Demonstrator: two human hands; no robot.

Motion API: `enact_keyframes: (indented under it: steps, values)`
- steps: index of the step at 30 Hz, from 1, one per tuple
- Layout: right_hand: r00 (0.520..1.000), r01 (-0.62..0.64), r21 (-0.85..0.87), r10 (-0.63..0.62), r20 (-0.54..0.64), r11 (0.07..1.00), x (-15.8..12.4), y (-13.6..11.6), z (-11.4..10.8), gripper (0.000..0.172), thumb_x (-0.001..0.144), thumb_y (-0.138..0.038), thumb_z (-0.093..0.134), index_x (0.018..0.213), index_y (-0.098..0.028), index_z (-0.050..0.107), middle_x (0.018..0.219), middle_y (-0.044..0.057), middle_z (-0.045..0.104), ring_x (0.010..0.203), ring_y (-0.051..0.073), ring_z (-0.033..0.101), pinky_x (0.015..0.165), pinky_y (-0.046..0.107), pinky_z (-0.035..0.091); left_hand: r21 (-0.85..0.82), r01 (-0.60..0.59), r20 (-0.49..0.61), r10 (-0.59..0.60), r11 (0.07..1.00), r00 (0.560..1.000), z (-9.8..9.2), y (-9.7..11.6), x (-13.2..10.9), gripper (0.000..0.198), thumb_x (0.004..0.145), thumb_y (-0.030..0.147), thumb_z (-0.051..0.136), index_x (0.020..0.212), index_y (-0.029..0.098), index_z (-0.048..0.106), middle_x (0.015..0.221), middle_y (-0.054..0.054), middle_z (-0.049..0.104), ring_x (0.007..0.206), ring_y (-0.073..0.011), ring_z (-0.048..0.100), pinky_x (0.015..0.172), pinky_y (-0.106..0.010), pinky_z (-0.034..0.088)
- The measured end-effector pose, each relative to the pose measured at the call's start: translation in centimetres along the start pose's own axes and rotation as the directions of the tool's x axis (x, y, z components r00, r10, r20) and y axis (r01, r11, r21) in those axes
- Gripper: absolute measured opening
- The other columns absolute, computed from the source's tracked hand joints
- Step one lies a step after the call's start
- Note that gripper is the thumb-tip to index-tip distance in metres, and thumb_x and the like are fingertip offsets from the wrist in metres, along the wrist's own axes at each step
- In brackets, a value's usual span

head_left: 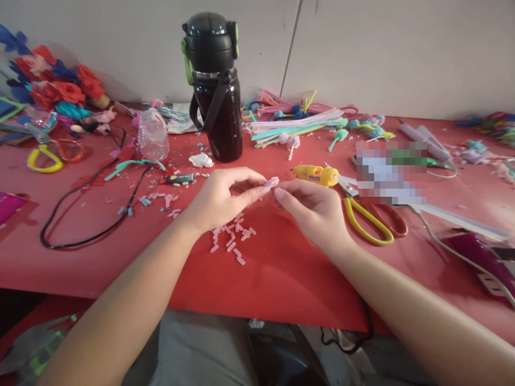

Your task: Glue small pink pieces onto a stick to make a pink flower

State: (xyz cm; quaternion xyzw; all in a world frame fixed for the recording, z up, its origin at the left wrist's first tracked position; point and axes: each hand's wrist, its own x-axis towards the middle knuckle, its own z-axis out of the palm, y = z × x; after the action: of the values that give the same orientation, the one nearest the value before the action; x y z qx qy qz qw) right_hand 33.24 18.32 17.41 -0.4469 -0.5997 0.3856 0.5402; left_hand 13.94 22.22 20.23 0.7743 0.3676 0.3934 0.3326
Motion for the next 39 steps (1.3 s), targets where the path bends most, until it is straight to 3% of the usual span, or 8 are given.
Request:
enact_keyframes:
  steps: [7, 12, 16, 23, 31, 39]
  values:
    - [0.983, 0.143, -0.117, -0.154, -0.098, 0.983, -0.16, -0.52, -0.41, 0.011, 0.091, -0.034, 0.072, 0.090, -0.023, 0.075, 0.087, 0.003, 0.076, 0.080, 0.018, 0.070, 0.074, 0.033, 0.060, 0.015, -0.033, 0.024, 0.033, 0.999, 0.999, -0.28, -0.65, 0.12, 0.030, 0.092, 0.046, 0.072, 0.092, 0.017, 0.076, 0.090, -0.006, 0.077, 0.083, -0.0175, 0.071, 0.077, -0.026, 0.057]
    - [0.950, 0.290, -0.215, -0.308, -0.055, 0.932, -0.35, -0.66, -0.33, 0.008, 0.092, -0.027, 0.069, 0.090, -0.023, 0.076, 0.084, 0.003, 0.074, 0.077, 0.018, 0.067, 0.072, 0.034, 0.057, 0.022, -0.076, 0.043, 0.075, 0.997, 0.996, -0.45, -0.80, 0.10, 0.023, 0.093, 0.040, 0.071, 0.092, 0.018, 0.076, 0.089, -0.005, 0.076, 0.083, -0.0162, 0.070, 0.079, -0.025, 0.056]
    - [0.932, 0.346, -0.251, -0.362, -0.016, 0.904, -0.37, -0.76, -0.18, 0.009, 0.090, -0.020, 0.067, 0.090, -0.022, 0.076, 0.078, 0.001, 0.072, 0.070, 0.015, 0.064, 0.067, 0.031, 0.055, 0.042, -0.070, 0.053, 0.068, 0.997, 0.996, -0.41, -0.75, 0.09, 0.020, 0.093, 0.036, 0.071, 0.093, 0.017, 0.076, 0.090, -0.005, 0.076, 0.084, -0.0164, 0.070, 0.078, -0.025, 0.055]
    - [0.957, 0.275, -0.213, -0.288, -0.035, 0.938, -0.35, -0.64, -0.30, 0.006, 0.089, -0.022, 0.069, 0.086, -0.021, 0.074, 0.078, 0.001, 0.073, 0.070, 0.015, 0.066, 0.066, 0.030, 0.056, 0.051, -0.083, 0.047, 0.081, 0.995, 0.996, -0.37, -0.56, 0.12, 0.014, 0.093, 0.030, 0.071, 0.092, 0.017, 0.075, 0.091, -0.004, 0.076, 0.085, -0.0156, 0.070, 0.078, -0.024, 0.055]
    - [0.989, 0.136, -0.125, -0.142, -0.040, 0.983, 0.05, -0.57, -0.28, 0.010, 0.088, -0.028, 0.071, 0.084, -0.019, 0.074, 0.076, 0.002, 0.075, 0.066, 0.015, 0.068, 0.060, 0.027, 0.056, 0.052, -0.017, 0.052, 0.015, 0.999, 0.999, -0.39, -0.38, 0.03, 0.023, 0.091, 0.040, 0.073, 0.092, 0.016, 0.072, 0.088, -0.004, 0.074, 0.080, -0.0154, 0.069, 0.072, -0.024, 0.055]
    - [0.990, 0.086, -0.153, -0.102, -0.097, 0.985, 0.09, -0.47, -0.33, 0.009, 0.083, -0.026, 0.074, 0.079, -0.019, 0.074, 0.073, 0.001, 0.074, 0.064, 0.014, 0.067, 0.059, 0.026, 0.054, 0.060, -0.018, 0.002, 0.017, 0.998, 1.000, -0.21, -0.39, -0.16, 0.024, 0.090, 0.040, 0.074, 0.092, 0.017, 0.071, 0.087, -0.004, 0.074, 0.077, -0.0148, 0.069, 0.073, -0.025, 0.057]
